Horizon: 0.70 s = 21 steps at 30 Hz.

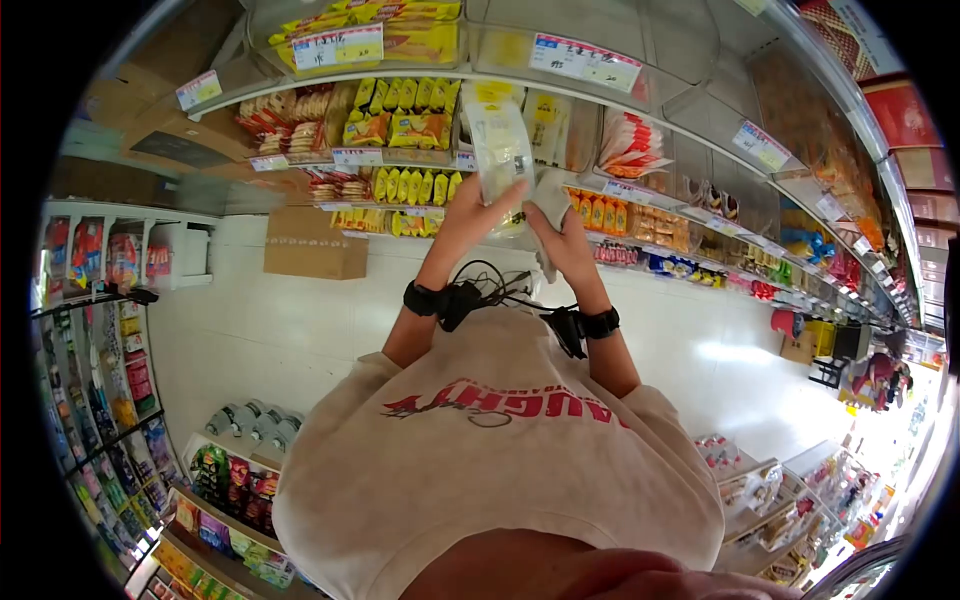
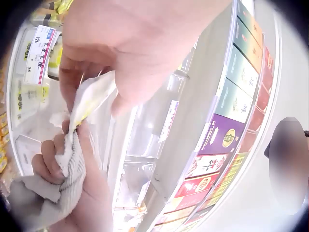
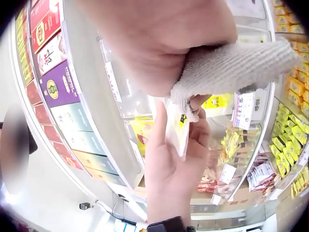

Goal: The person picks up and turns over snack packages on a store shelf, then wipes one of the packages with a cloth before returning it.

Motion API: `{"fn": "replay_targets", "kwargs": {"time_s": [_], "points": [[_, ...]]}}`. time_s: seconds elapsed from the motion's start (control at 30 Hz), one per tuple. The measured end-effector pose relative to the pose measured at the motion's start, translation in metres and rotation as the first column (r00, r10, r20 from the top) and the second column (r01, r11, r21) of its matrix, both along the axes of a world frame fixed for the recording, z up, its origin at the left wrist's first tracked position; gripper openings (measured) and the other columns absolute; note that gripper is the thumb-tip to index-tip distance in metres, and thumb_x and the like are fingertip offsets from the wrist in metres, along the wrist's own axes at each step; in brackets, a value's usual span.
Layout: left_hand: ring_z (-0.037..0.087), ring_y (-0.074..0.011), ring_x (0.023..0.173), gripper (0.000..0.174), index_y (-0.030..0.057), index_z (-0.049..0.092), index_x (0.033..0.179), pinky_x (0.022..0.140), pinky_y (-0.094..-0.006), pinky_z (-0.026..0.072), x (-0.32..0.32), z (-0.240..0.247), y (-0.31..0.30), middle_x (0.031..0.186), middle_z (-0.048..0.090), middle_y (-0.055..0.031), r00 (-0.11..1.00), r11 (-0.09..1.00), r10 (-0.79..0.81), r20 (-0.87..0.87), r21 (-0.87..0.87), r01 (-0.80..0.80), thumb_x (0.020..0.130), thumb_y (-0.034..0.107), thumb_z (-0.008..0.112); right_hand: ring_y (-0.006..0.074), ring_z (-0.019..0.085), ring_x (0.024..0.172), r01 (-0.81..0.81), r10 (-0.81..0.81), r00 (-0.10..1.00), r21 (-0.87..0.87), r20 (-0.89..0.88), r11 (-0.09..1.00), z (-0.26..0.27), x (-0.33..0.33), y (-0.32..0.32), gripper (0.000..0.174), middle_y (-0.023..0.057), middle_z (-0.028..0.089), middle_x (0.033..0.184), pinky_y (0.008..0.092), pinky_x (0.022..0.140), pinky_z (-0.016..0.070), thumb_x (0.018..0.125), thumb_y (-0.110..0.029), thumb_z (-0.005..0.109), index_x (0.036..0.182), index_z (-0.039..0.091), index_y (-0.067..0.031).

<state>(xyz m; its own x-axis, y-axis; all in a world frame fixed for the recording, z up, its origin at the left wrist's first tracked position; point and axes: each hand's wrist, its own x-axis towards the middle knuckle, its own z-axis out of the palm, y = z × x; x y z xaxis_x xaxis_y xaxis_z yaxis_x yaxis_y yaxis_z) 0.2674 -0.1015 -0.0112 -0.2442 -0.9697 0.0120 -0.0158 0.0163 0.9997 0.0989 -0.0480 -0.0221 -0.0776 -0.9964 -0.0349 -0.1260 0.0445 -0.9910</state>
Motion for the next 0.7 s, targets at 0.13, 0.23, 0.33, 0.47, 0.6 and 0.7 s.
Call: {"fn": "replay_targets", "kwargs": {"time_s": [0.13, 0.23, 0.33, 0.47, 0.6, 0.7], "points": [[0.048, -0.0018, 0.068, 0.027, -0.0004, 0.067, 0.114, 0.057, -0.023, 0.0392, -0.009, -0.007, -0.006, 0.081, 0.062, 0.0049, 1.0, 0.999, -0.009, 0.025, -0.04, 0.01, 0.097, 0.02, 0.07, 0.0128, 0.062, 0.09, 0.184, -0.178, 0.982, -0.128, 0.06, 0.974, -0.011, -0.024, -0.011, 0.029, 0.0046, 0.07, 0.098, 0.0302, 0.082, 0.0506, 0.101, -0.022, 0.066, 0.116, 0.065, 0.0031], [0.053, -0.0039, 0.071, 0.033, -0.0025, 0.064, 0.121, 0.062, -0.0246, 0.0446, -0.006, 0.004, -0.008, 0.086, 0.066, 0.0002, 0.971, 0.991, -0.131, 0.202, 0.029, 0.128, 0.096, 0.019, 0.067, 0.0142, 0.06, 0.102, 0.239, -0.269, 0.887, 0.126, 0.374, 0.963, 0.003, -0.047, -0.018, 0.041, 0.0058, 0.066, 0.116, 0.0303, 0.089, 0.0499, 0.103, -0.028, 0.064, 0.131, 0.058, 0.0012], [0.058, -0.0063, 0.08, 0.037, -0.0025, 0.064, 0.123, 0.071, -0.0264, 0.0499, -0.022, 0.002, -0.007, 0.095, 0.069, -0.0017, 0.884, 0.899, -0.434, 0.176, 0.025, 0.436, 0.094, 0.02, 0.067, 0.0146, 0.06, 0.109, 0.113, -0.205, 0.779, 0.19, 0.592, 0.975, 0.005, -0.062, -0.022, 0.045, 0.0056, 0.063, 0.124, 0.031, 0.094, 0.049, 0.1, -0.025, 0.067, 0.137, 0.054, -0.0024], [0.061, -0.0085, 0.088, 0.043, -0.0019, 0.062, 0.128, 0.079, -0.0282, 0.0528, -0.036, -0.01, -0.01, 0.102, 0.07, -0.0045, 0.86, 0.875, -0.484, 0.161, 0.117, 0.471, 0.09, 0.018, 0.065, 0.0146, 0.061, 0.109, 0.196, -0.19, 0.755, 0.06, 0.628, 0.979, 0.026, -0.089, -0.032, 0.032, 0.0058, 0.066, 0.119, 0.0316, 0.092, 0.0498, 0.098, -0.018, 0.067, 0.125, 0.062, -0.0011], [0.062, -0.0104, 0.093, 0.043, -0.0023, 0.061, 0.13, 0.083, -0.0286, 0.0524, -0.045, -0.006, -0.009, 0.107, 0.069, -0.0068, 0.873, 0.893, -0.447, 0.193, 0.15, 0.424, 0.09, 0.017, 0.063, 0.0145, 0.061, 0.111, 0.315, -0.217, 0.887, -0.189, 0.408, 0.93, 0.022, -0.104, -0.038, 0.022, 0.0079, 0.069, 0.115, 0.0311, 0.092, 0.0494, 0.099, -0.014, 0.064, 0.114, 0.067, 0.0015], [0.062, -0.0122, 0.098, 0.043, -0.0027, 0.06, 0.13, 0.087, -0.0295, 0.0512, -0.06, 0.0, -0.014, 0.112, 0.069, -0.0089, 0.912, 0.933, -0.355, 0.205, 0.02, 0.358, 0.091, 0.015, 0.061, 0.0286, 0.067, 0.104, 0.179, -0.407, 0.874, -0.604, -0.266, 0.777, 0.012, -0.106, -0.043, 0.021, 0.0166, 0.07, 0.115, 0.0387, 0.091, 0.0521, 0.094, -0.008, 0.064, 0.113, 0.068, -0.0004]]}}
